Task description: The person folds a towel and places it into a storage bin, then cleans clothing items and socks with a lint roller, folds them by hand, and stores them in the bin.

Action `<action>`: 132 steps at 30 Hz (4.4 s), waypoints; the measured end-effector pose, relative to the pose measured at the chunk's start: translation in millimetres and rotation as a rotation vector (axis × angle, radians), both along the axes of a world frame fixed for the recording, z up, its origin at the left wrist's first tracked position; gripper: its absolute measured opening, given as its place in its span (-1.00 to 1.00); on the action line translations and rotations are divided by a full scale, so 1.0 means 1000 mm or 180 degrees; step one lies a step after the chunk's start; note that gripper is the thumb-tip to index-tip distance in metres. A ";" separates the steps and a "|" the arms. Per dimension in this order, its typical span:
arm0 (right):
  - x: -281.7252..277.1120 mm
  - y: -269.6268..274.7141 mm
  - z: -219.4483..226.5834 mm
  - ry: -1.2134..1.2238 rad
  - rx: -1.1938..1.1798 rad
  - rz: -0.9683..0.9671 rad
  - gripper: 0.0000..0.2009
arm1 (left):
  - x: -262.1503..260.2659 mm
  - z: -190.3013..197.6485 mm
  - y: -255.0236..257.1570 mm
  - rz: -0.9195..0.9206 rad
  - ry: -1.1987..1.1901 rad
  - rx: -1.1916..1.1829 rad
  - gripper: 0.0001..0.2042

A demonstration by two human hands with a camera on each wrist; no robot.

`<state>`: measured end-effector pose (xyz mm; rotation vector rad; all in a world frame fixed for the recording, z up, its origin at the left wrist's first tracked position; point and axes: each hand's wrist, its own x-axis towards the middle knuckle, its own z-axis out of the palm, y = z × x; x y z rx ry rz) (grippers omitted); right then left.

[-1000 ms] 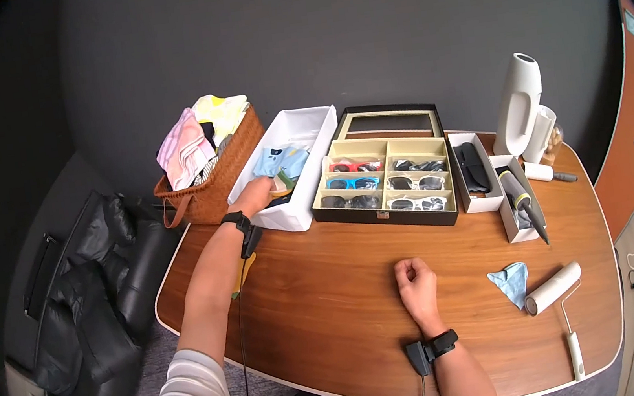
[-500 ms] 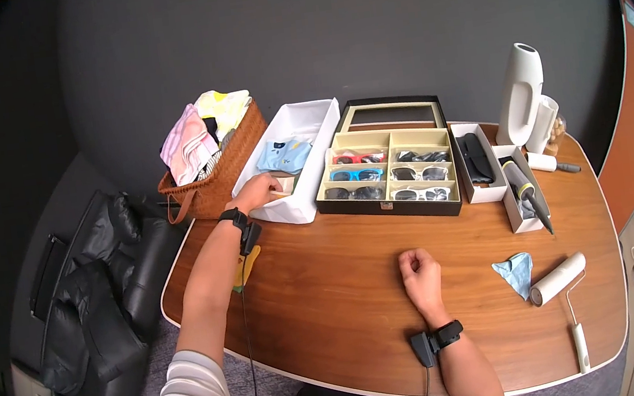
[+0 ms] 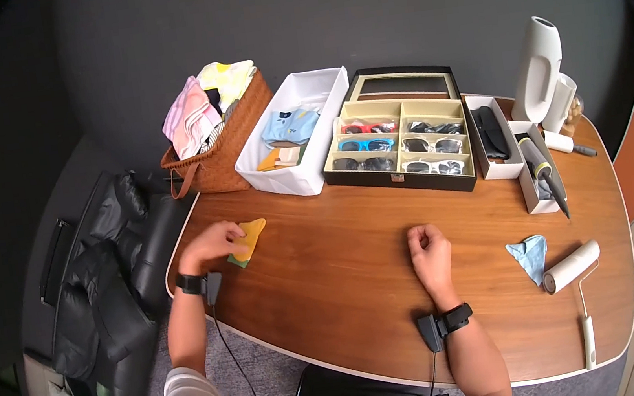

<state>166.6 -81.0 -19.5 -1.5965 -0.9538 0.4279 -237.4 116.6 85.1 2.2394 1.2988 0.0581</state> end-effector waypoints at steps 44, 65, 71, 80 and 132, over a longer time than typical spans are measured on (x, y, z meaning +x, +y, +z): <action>0.030 -0.002 0.013 0.1522 -0.0182 0.0220 -0.79 | 0.188 -0.096 -0.071 0.1225 -0.3161 -0.1198 -0.86; 0.059 -0.199 0.053 -0.0459 -0.1388 -0.0833 -0.64 | 0.181 -0.108 -0.071 0.0007 -0.2730 -0.1536 -0.78; 0.132 -0.309 0.061 -0.1876 -0.1834 -0.2824 -0.54 | 0.184 -0.097 -0.073 -0.0042 -0.2418 -0.1385 -0.85; 0.170 -0.399 0.015 -0.1204 -0.2457 -0.2828 -0.56 | 0.184 -0.093 -0.073 -0.0061 -0.2405 -0.1473 -0.87; 0.032 -0.080 0.182 0.0749 0.2193 -0.0527 -0.68 | 0.183 -0.087 -0.074 0.0006 -0.2167 -0.1086 -0.84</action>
